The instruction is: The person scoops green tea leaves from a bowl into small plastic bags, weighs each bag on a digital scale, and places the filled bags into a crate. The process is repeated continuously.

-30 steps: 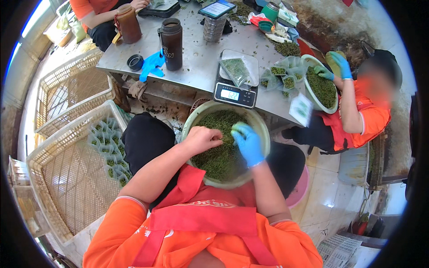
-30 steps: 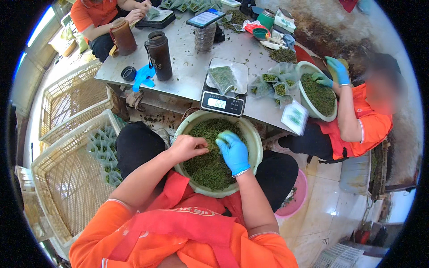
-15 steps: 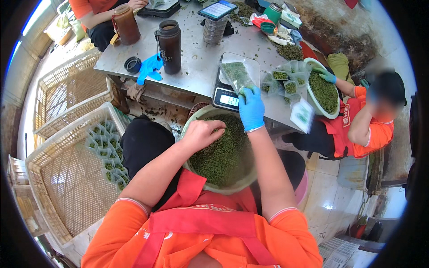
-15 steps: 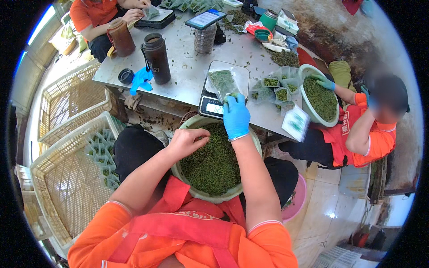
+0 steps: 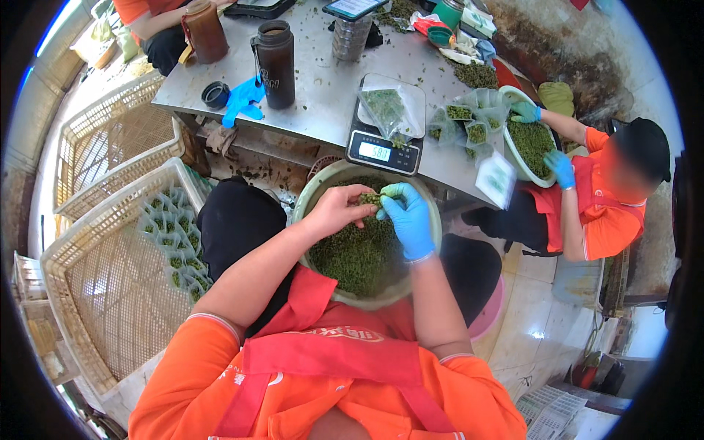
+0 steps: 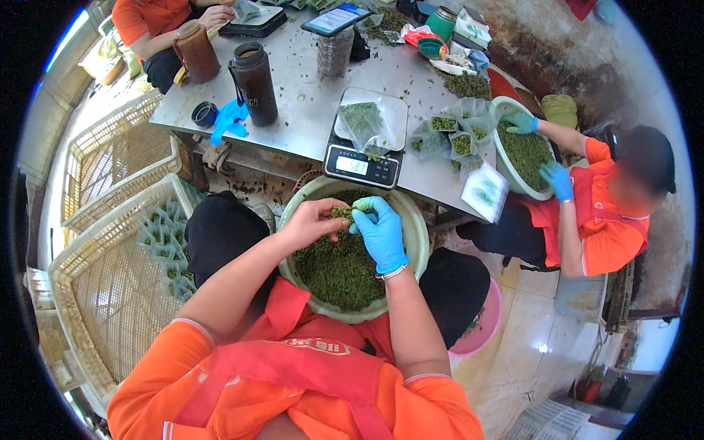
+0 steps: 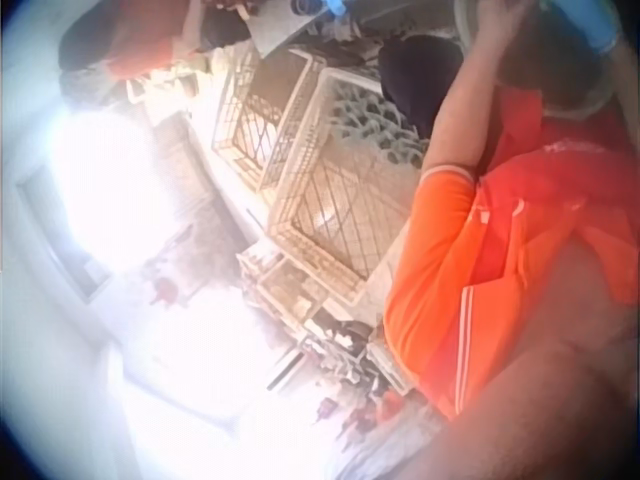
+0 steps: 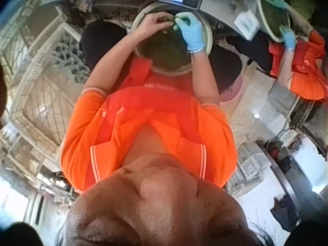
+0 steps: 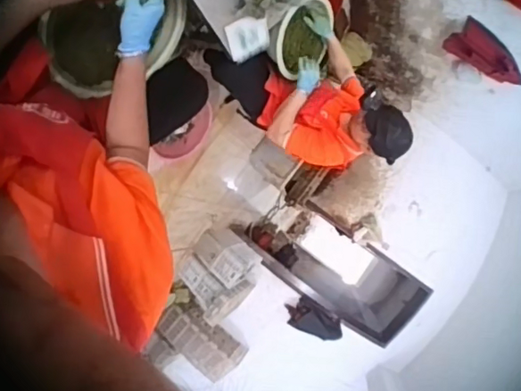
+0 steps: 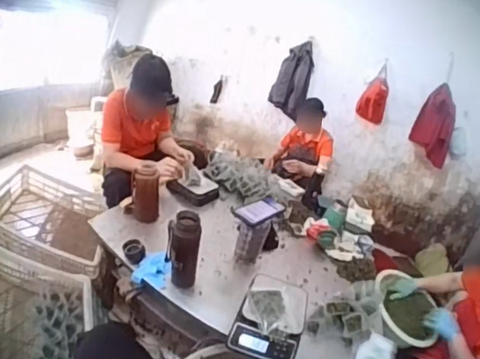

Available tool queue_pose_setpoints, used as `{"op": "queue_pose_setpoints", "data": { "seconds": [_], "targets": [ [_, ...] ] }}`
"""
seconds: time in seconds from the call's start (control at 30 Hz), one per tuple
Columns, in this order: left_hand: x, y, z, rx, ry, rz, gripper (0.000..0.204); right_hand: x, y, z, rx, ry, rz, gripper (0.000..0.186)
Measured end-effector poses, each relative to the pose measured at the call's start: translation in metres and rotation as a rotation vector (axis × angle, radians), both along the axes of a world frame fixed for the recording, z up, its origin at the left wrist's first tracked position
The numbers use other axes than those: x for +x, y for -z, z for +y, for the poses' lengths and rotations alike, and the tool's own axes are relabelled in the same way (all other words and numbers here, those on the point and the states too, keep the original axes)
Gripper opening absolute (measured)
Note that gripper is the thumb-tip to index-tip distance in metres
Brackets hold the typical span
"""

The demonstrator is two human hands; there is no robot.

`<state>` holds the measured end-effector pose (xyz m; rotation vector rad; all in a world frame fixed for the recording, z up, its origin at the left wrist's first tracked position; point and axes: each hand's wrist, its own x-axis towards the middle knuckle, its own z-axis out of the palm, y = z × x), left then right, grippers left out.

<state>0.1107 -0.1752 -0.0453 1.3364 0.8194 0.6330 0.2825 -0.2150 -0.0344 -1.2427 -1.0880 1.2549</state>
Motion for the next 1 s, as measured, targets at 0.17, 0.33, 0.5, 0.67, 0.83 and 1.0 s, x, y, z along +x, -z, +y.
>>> {"op": "queue_pose_setpoints", "data": {
  "seconds": [0.17,0.33,0.5,0.67,0.83,1.0],
  "targets": [
    [-0.001,0.005,0.0,-0.047,-0.025,-0.018,0.022,-0.004,0.002,-0.003,-0.027,0.142,-0.013,0.01],
    [-0.006,-0.011,-0.003,-0.047,0.049,0.048,0.016,0.006,0.02,-0.001,0.094,0.259,-0.282,0.006],
    [-0.005,0.004,-0.003,-0.025,-0.042,0.01,0.017,0.021,0.012,-0.006,-0.127,0.079,-0.052,0.012],
    [-0.011,-0.002,-0.007,0.661,0.036,0.412,0.026,0.024,0.008,0.012,-0.025,0.187,-0.436,0.028],
    [-0.009,-0.002,-0.008,0.785,-0.036,0.363,0.022,0.025,0.012,0.063,0.08,0.199,-0.804,0.028],
    [-0.013,-0.005,-0.001,0.712,-0.137,0.39,0.018,0.014,0.004,0.055,0.028,0.217,-0.687,0.025]
  ]
}}
